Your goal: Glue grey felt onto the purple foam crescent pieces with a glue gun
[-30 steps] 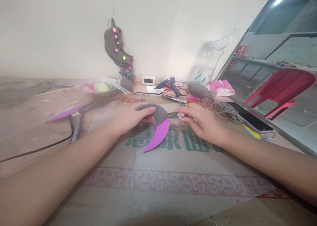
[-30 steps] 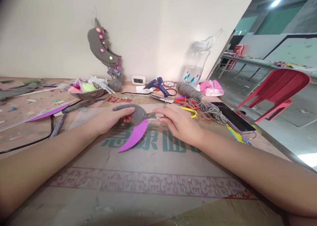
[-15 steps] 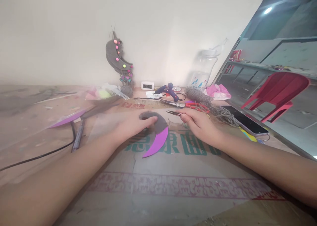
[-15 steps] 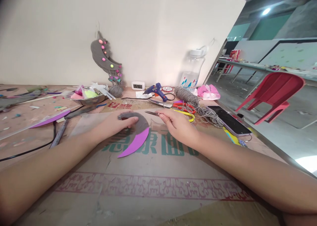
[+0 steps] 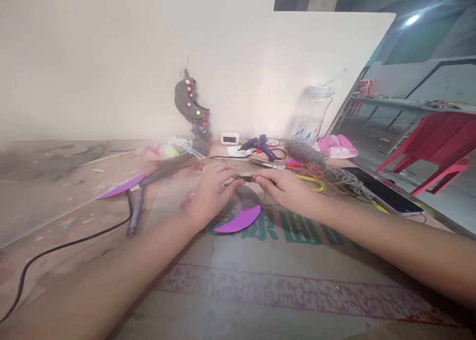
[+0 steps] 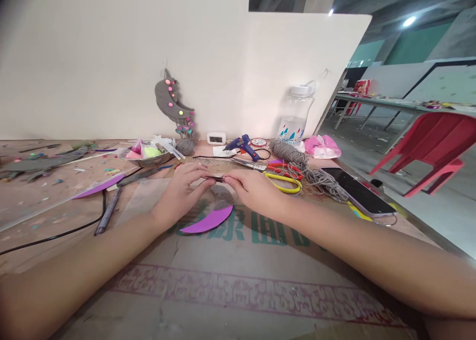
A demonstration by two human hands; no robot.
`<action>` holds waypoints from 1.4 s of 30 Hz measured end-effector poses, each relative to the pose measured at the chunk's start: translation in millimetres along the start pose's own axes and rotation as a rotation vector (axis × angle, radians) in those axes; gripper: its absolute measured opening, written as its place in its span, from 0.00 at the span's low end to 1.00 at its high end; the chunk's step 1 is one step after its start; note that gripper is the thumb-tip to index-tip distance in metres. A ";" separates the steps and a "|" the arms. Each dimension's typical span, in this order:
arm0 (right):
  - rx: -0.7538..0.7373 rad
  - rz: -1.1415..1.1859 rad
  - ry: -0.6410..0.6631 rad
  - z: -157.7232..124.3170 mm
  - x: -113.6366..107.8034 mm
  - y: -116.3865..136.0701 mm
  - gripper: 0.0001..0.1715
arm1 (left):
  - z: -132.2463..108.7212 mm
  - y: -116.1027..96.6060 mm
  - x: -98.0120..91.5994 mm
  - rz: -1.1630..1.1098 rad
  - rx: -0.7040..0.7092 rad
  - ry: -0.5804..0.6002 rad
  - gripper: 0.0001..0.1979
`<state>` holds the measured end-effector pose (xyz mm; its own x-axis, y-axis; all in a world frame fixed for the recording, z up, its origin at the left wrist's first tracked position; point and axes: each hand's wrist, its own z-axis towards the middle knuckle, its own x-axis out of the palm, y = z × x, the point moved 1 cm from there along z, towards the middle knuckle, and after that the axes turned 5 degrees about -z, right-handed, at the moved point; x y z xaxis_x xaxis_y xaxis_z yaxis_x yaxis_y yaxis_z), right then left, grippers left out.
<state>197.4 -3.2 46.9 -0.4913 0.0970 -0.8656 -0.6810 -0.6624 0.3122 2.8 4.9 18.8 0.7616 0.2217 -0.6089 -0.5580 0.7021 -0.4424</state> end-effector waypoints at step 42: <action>0.369 0.455 -0.047 -10.0 15.9 -6.6 0.17 | 1.3 6.0 1.2 -0.458 -0.496 0.258 0.19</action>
<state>199.5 -4.8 27.2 -0.7964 -0.0981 -0.5967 -0.5358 -0.3432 0.7715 0.8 10.2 16.2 0.8871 -0.2310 -0.3997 -0.3317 0.2832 -0.8999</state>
